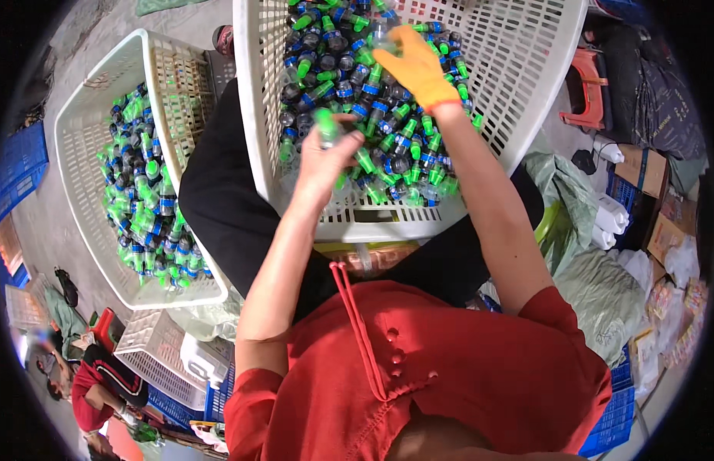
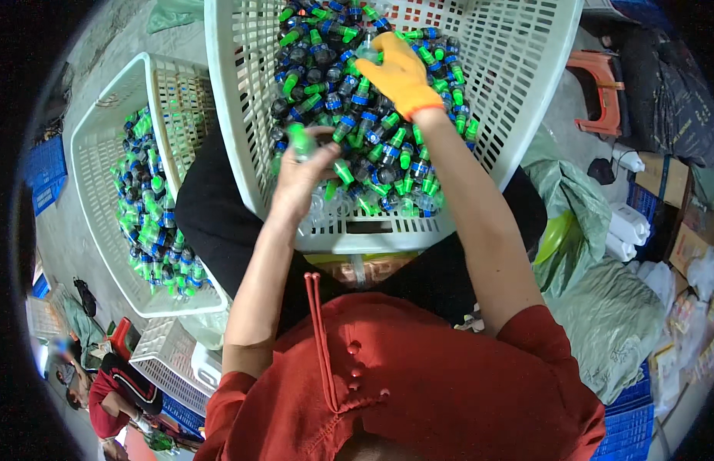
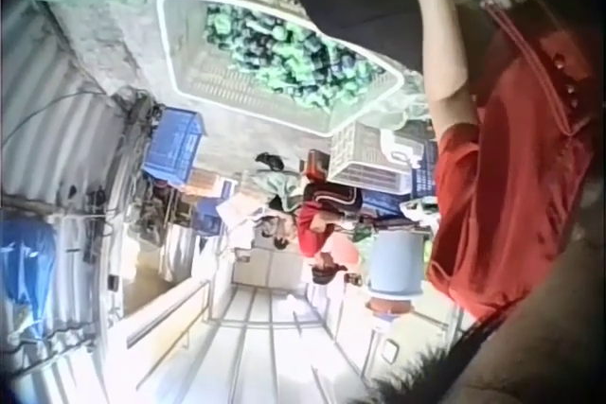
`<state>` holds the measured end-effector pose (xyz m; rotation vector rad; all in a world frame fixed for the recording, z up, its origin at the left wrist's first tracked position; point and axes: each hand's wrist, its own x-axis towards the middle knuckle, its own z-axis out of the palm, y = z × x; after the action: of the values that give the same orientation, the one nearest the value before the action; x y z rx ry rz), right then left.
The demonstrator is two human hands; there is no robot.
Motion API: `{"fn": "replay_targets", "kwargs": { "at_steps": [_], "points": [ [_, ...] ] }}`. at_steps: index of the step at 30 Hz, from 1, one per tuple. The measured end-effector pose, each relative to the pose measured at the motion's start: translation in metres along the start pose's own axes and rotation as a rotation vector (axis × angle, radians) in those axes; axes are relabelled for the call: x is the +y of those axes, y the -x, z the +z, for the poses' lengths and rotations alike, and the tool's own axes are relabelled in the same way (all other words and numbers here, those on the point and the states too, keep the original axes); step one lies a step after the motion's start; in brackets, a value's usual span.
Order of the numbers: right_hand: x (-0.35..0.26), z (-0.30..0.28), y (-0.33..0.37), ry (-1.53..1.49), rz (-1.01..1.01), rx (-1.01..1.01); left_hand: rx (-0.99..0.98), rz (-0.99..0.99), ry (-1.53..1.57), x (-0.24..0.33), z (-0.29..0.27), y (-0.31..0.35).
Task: Assembling small green and blue plastic parts by snapping blue caps onto green cylindrical bodies.
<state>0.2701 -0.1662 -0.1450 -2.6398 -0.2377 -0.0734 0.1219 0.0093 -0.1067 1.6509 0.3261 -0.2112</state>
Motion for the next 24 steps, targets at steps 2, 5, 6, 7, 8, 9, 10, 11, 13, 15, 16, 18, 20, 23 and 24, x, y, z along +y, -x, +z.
{"fn": "replay_targets", "kwargs": {
  "at_steps": [2,5,6,7,8,9,10,11,13,15,16,18,20,23,24],
  "points": [
    [-0.028,-0.051,0.034,-0.725,0.202,-0.187,0.021,-0.456,0.711,0.012,-0.015,0.011],
    [-0.053,-0.110,0.090,-0.535,0.140,-0.383,0.045,-0.441,0.803,0.018,-0.017,0.023],
    [-0.058,-0.114,0.110,-0.438,-0.058,-0.314,0.057,-0.433,0.847,0.020,-0.017,0.027],
    [-0.060,-0.118,0.124,-0.336,-0.249,-0.237,0.062,-0.425,0.887,0.023,-0.016,0.031],
    [-0.064,-0.121,0.132,-0.334,-0.254,-0.230,0.059,-0.416,0.888,0.027,-0.013,0.038],
    [-0.070,-0.121,0.139,-0.276,-0.329,-0.172,0.045,-0.405,0.867,0.031,-0.010,0.045],
    [-0.077,-0.120,0.145,-0.219,-0.404,-0.112,0.033,-0.392,0.843,0.035,-0.006,0.052],
    [-0.084,-0.119,0.150,-0.162,-0.478,-0.052,0.021,-0.380,0.819,0.039,-0.003,0.060],
    [-0.090,-0.120,0.164,-0.102,-0.550,0.018,0.005,-0.361,0.791,0.049,0.003,0.075],
    [-0.091,-0.120,0.180,-0.213,-0.428,-0.070,0.080,-0.128,0.498,0.062,0.008,0.094],
    [-0.091,-0.119,0.187,-0.269,-0.366,-0.115,0.118,-0.013,0.351,0.067,0.009,0.102],
    [-0.094,-0.121,0.194,-0.326,-0.306,-0.157,0.157,0.105,0.203,0.069,0.010,0.109],
    [-0.101,-0.124,0.197,-0.353,-0.329,-0.110,0.105,0.221,0.178,0.063,0.008,0.114],
    [-0.111,-0.127,0.198,-0.392,-0.359,-0.042,0.051,0.335,0.156,0.058,0.002,0.118],
    [-0.114,-0.128,0.199,-0.403,-0.368,-0.019,0.055,0.230,0.218,0.058,-0.001,0.116]
  ]
}}
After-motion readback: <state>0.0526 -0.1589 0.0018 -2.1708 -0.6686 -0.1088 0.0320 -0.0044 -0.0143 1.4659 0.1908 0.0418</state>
